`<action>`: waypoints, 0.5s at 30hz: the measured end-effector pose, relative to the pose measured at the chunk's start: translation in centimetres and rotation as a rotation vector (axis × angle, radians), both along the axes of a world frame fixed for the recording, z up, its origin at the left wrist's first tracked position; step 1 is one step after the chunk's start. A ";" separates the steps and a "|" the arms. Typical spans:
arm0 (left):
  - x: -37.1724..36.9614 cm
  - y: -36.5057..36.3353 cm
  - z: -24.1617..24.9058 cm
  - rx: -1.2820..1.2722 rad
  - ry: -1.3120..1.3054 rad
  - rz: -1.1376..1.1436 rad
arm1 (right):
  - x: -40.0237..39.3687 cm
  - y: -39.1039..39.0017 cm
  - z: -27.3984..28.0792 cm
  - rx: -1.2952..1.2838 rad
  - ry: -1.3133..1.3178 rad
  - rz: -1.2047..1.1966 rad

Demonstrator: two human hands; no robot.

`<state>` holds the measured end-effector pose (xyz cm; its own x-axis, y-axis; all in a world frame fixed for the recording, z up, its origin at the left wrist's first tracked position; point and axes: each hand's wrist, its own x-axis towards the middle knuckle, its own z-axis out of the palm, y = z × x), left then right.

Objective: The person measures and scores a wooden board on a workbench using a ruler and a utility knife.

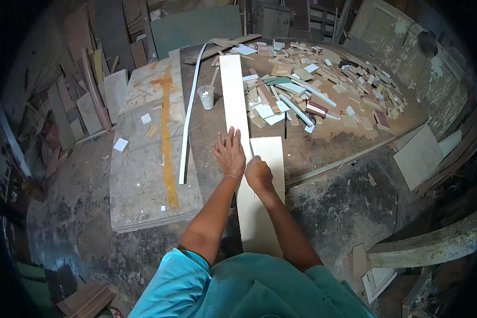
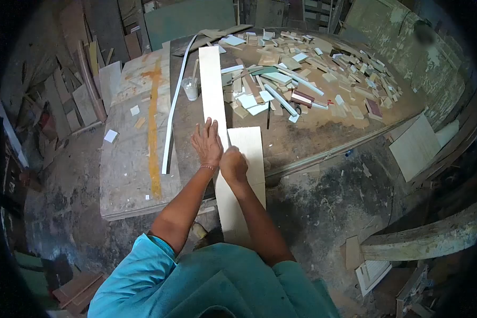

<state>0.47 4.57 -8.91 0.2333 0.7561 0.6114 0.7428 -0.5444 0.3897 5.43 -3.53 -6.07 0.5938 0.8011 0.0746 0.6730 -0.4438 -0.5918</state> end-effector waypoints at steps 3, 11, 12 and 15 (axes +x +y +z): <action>0.2 0.0 0.1 -0.054 0.015 0.027 | -2.4 -4.8 -0.6 -0.144 -0.007 0.003; 0.2 -0.1 -0.2 -0.052 0.022 0.042 | 0.4 1.1 -1.1 -0.009 0.021 0.016; 0.1 0.0 0.1 -0.050 0.027 0.045 | 0.3 1.6 -0.7 -0.010 0.012 0.001; 0.1 -0.3 0.5 -0.049 0.025 0.041 | -0.6 -2.4 -1.0 -0.013 0.022 0.078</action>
